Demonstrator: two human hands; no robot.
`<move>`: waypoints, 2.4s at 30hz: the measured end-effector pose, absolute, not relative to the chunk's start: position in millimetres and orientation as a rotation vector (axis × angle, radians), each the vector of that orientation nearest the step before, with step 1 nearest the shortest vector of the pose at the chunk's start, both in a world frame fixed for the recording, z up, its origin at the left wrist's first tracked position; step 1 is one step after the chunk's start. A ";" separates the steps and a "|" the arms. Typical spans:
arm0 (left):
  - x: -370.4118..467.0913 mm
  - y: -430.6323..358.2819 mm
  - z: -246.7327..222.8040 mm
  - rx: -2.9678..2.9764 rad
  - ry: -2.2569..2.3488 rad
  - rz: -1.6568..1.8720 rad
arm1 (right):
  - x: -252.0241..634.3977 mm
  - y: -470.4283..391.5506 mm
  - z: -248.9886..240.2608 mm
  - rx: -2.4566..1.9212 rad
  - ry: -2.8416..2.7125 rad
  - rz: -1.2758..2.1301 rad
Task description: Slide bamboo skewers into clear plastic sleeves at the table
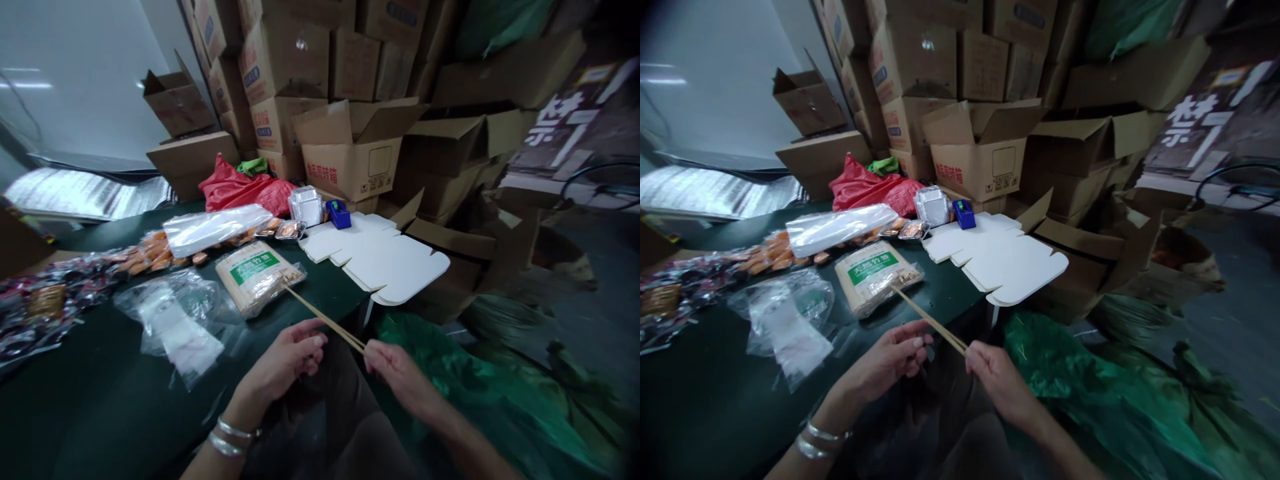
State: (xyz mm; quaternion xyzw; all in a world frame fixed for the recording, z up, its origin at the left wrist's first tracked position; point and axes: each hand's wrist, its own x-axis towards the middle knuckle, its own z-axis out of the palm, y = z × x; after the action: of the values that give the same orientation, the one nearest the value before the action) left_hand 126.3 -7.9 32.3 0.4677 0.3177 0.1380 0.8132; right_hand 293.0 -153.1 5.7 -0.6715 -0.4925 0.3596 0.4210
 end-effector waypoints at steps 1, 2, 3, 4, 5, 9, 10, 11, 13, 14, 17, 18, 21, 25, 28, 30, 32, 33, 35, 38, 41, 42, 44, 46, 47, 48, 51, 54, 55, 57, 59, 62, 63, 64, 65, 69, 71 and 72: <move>123.2 -17.7 35.5 0.950 0.657 0.357 | 278.2 -155.3 3.1 -1.667 -1.280 0.843; 119.8 -23.5 41.0 0.945 0.654 0.445 | 264.6 -154.2 2.4 -1.653 -1.341 0.778; 115.5 -25.4 49.1 0.986 0.664 0.536 | 252.8 -149.9 3.8 -1.636 -1.412 0.719; 109.9 -23.8 59.8 1.070 0.687 0.614 | 243.5 -142.9 7.3 -1.616 -1.493 0.676; 103.0 -19.7 72.4 1.188 0.719 0.677 | 236.7 -133.8 12.7 -1.590 -1.576 0.654; 72.3 0.2 113.7 1.725 0.945 0.793 | 229.5 -90.5 43.4 -1.438 -1.721 0.610; 67.2 2.3 114.4 1.812 0.990 0.772 | 229.4 -80.2 50.6 -1.397 -1.683 0.584; 63.8 2.9 109.7 1.874 1.009 0.728 | 228.9 -70.3 56.6 -1.355 -1.631 0.567; 61.5 1.9 87.4 1.917 0.999 0.621 | 225.0 -52.0 64.4 -1.280 -1.551 0.576; 61.8 0.9 72.8 1.897 1.002 0.591 | 221.7 -43.8 66.0 -1.251 -1.535 0.596; 62.7 -2.5 34.6 1.709 1.046 0.561 | 209.1 -25.5 63.2 -1.196 -1.541 0.650; 62.4 -3.8 27.1 1.656 1.051 0.560 | 205.1 -21.8 60.4 -1.182 -1.567 0.679; 59.9 -8.7 20.5 1.658 1.067 0.576 | 197.1 -16.9 51.2 -1.126 -1.728 0.823; 48.0 -16.2 28.5 1.781 1.050 0.581 | 200.8 -15.8 44.5 -1.082 -1.847 0.836; 20.1 -13.7 39.7 1.844 1.180 0.695 | 215.3 -14.6 44.9 -1.138 -1.775 0.774; -4.3 -1.9 49.6 1.814 1.414 0.839 | 225.6 -13.8 45.7 -1.176 -1.723 0.754; -24.1 16.6 60.1 1.815 1.573 0.859 | 232.3 -13.0 45.8 -1.198 -1.717 0.754; -30.3 26.4 65.0 1.842 1.600 0.804 | 233.9 -12.4 45.6 -1.201 -1.733 0.758; -34.4 42.8 73.6 1.896 1.598 0.639 | 234.4 -10.9 44.8 -1.202 -1.780 0.759; -25.3 49.8 83.3 1.981 1.628 0.563 | 235.2 -8.0 43.4 -1.197 -1.812 0.771; -8.0 35.7 87.7 2.235 1.632 0.727 | 241.2 -6.0 42.2 -1.202 -1.778 0.818; -1.7 29.2 86.8 2.364 1.581 0.724 | 243.8 -5.9 42.1 -1.210 -1.758 0.830; 10.1 18.7 79.6 2.644 1.437 0.559 | 248.3 -6.4 42.1 -1.221 -1.716 0.841; 18.6 15.3 65.7 2.861 1.367 0.331 | 250.6 -7.6 42.0 -1.215 -1.686 0.853; 20.8 16.6 57.3 2.927 1.383 0.271 | 251.0 -8.4 41.6 -1.206 -1.676 0.863; 21.5 19.2 49.0 2.972 1.419 0.256 | 251.0 -9.0 41.0 -1.197 -1.668 0.876; 15.0 28.3 32.1 3.063 1.440 0.342 | 250.3 -10.4 37.8 -1.189 -1.640 0.926; -1.3 27.1 31.2 3.106 1.407 0.481 | 248.9 -10.7 35.3 -1.224 -1.636 0.979; -8.0 23.8 32.7 3.093 1.427 0.516 | 247.8 -10.8 35.1 -1.240 -1.648 0.987; -21.7 15.5 34.8 3.027 1.444 0.494 | 244.0 -10.8 35.6 -1.254 -1.687 0.993; -34.3 7.8 33.1 2.903 1.428 0.401 | 237.8 -10.8 36.7 -1.224 -1.745 0.992; -48.2 1.5 26.0 2.640 1.441 0.361 | 226.6 -10.9 37.3 -1.172 -1.865 0.997; -51.1 0.3 24.5 2.562 1.453 0.385 | 223.1 -10.9 37.1 -1.163 -1.903 0.995; -53.3 -0.7 24.2 2.499 1.458 0.414 | 219.8 -11.0 36.7 -1.159 -1.936 0.992; -54.7 -1.9 25.6 2.444 1.462 0.443 | 216.9 -11.0 36.3 -1.157 -1.965 0.991; -55.3 -6.9 40.6 2.147 1.519 0.481 | 206.8 -11.6 36.9 -1.138 -2.050 1.024; -53.8 -7.3 44.5 1.937 1.519 0.506 | 201.8 -12.0 38.9 -1.115 -2.078 1.067; -52.8 -6.6 43.6 1.831 1.524 0.541 | 199.3 -12.4 39.9 -1.105 -2.089 1.085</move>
State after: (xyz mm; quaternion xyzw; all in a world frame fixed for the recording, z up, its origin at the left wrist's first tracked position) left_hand -52.8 -6.6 43.6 0.7042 0.5861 0.2081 0.3423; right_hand 199.3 -12.4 39.9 -0.4094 -0.7740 0.4022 0.2674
